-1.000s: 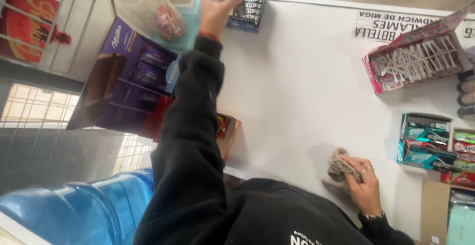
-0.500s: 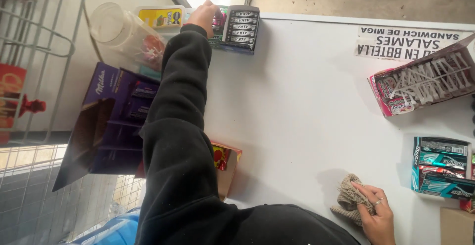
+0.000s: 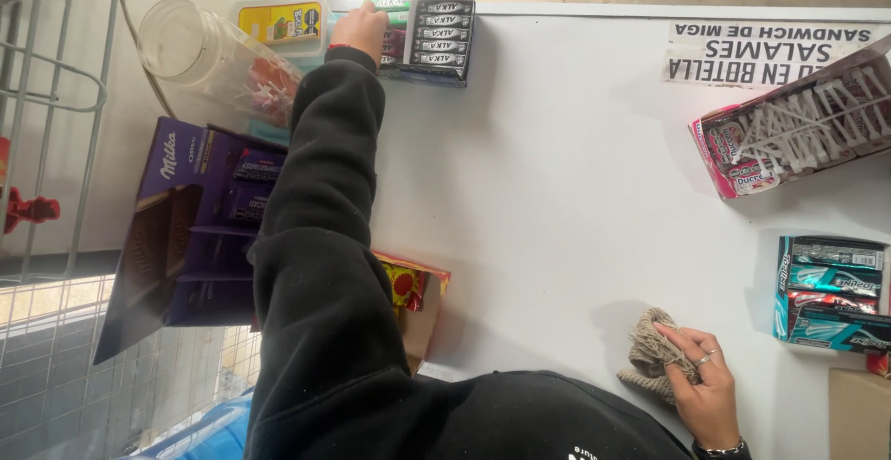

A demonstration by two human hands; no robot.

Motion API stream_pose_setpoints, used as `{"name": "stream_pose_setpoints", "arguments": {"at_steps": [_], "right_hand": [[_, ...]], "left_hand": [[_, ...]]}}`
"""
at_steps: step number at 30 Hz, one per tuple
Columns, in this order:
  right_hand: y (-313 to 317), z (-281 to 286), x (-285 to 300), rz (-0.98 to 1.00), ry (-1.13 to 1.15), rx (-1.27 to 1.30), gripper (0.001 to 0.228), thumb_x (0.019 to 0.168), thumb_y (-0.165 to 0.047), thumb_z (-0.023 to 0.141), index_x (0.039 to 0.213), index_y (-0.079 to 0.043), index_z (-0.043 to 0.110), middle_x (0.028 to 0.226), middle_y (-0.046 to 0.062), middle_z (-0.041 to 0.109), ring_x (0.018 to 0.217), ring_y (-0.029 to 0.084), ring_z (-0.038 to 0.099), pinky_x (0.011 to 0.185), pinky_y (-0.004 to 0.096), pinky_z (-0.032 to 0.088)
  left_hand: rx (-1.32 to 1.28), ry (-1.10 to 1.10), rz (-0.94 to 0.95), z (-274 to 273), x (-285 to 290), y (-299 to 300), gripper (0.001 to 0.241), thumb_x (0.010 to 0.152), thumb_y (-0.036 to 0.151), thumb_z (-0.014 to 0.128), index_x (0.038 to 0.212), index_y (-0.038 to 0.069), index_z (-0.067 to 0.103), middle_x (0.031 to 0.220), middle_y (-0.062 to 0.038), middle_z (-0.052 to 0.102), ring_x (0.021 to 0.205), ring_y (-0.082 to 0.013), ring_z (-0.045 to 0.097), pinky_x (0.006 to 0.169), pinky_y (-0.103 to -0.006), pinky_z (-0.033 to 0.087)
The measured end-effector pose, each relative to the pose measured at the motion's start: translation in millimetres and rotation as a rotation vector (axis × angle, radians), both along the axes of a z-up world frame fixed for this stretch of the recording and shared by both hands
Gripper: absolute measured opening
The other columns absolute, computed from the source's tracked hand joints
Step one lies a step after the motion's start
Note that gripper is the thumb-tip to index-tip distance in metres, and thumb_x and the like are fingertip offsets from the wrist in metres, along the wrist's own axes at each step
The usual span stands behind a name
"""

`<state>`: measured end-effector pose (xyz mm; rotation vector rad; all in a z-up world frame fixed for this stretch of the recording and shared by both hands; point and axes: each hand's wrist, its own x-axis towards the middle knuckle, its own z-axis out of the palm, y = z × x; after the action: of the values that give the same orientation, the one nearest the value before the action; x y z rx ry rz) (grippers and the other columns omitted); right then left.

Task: Organizing snack boxes and candy on a checkout counter, wiping the surface with a cloth, and using a calculator.

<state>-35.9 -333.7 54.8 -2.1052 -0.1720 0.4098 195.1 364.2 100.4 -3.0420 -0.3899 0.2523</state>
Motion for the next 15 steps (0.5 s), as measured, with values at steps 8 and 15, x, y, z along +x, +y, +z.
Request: {"name": "stream_pose_setpoints", "arguments": {"at_steps": [8,15], "right_hand": [[1,0,3,0.024,-0.012,-0.022,0.052,0.088,0.004,0.059,0.132,-0.02,0.073,0.123,0.005,0.062,0.119,0.017,0.059,0.101,0.028,0.047],[5,4,4,-0.012,0.059,-0.078,0.054,0.086,0.002,0.06,0.13,-0.024,0.074,0.121,0.003,0.061,0.078,0.01,0.052,0.058,0.024,0.04]], "left_hand": [[-0.11,-0.079,0.091,4,-10,6,0.033,0.093,0.017,0.082,0.116,0.001,0.066,0.109,-0.021,0.065,0.092,-0.0336,0.068,0.084,-0.042,0.057],[0.126,0.033,0.044,-26,-2,25,0.05,0.085,0.039,0.09,0.115,0.005,0.069,0.107,-0.017,0.074,0.093,-0.0349,0.072,0.084,-0.0437,0.058]]}}
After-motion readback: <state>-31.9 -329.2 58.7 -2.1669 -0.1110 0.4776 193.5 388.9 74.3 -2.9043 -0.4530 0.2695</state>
